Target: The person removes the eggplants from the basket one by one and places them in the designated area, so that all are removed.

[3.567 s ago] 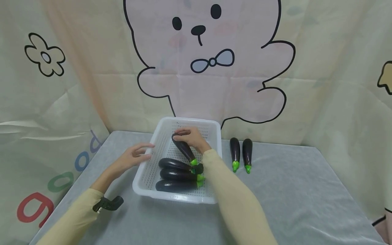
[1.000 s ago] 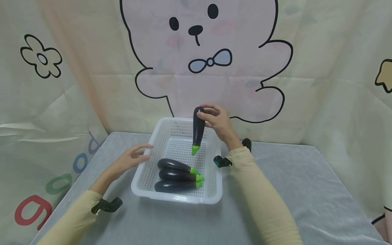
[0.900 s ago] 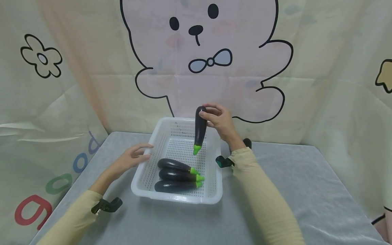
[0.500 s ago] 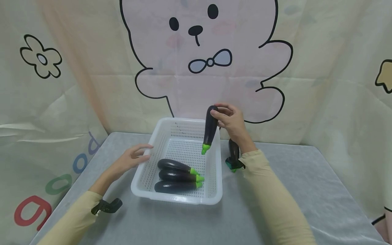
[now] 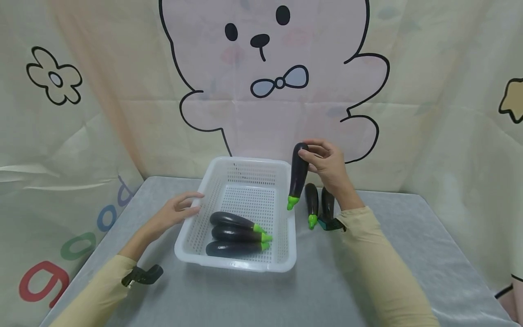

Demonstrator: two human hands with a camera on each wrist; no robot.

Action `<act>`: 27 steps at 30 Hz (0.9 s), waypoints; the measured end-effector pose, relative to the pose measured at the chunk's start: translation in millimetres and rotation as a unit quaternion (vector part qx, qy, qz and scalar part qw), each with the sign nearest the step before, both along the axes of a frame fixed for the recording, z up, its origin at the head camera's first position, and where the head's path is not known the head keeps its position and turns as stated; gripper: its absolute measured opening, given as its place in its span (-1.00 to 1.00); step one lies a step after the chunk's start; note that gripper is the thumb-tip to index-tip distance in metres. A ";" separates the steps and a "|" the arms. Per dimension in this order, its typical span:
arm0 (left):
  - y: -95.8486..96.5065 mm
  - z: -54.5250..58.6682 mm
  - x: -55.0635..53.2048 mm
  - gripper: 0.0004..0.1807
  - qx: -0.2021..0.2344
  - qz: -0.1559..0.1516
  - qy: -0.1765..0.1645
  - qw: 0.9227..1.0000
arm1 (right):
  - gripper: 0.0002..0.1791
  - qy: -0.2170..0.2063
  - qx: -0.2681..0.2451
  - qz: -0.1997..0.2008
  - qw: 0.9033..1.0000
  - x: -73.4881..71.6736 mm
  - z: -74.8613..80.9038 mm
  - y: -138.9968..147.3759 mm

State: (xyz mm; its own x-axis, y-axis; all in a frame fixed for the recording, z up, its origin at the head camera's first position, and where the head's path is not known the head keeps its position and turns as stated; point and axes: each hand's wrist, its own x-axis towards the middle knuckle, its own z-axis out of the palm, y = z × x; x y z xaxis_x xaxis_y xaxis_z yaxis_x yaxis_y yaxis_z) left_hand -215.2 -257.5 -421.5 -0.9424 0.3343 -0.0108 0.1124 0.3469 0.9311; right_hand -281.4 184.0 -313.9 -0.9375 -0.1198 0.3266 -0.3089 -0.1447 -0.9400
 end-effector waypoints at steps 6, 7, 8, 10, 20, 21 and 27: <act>-0.7 -1.5 0.1 -0.44 -0.006 0.004 0.000 1.000 | -0.62 -0.007 -0.016 -0.007 1.000 3.5 0.5 13.9; -0.9 -2.0 0.2 -0.44 -0.008 0.005 -0.002 1.000 | -0.62 -0.009 -0.019 -0.006 1.000 4.0 0.0 16.3; -1.0 -2.4 0.4 -0.43 -0.009 0.005 -0.004 1.000 | -0.62 -0.009 -0.020 -0.007 1.000 4.7 -0.6 18.9; -0.9 -3.2 0.3 -0.43 -0.010 0.005 -0.006 1.000 | -0.62 -0.011 -0.021 -0.008 1.000 6.2 -1.4 24.1; 0.0 -3.2 -1.0 -0.46 0.002 0.000 0.002 1.000 | -0.59 -0.018 -0.020 -0.038 0.999 14.1 -8.3 56.0; 0.0 -3.0 -0.9 -0.46 0.002 0.000 0.003 1.000 | -0.60 -0.020 -0.017 -0.040 0.999 15.1 -10.1 59.4; -0.1 -1.8 -0.6 -0.46 0.004 0.003 0.003 1.000 | -0.60 -0.030 -0.010 -0.040 0.999 21.3 -21.8 76.9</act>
State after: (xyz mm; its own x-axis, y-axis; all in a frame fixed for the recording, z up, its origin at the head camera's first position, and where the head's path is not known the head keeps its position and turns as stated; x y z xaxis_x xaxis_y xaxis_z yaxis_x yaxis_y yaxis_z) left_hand -215.8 -257.6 -423.3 -0.9446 0.3283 -0.0023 0.1159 0.3399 0.9333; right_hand -260.1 260.9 -335.6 -0.9617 -0.0378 0.2715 -0.2640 -0.1399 -0.9543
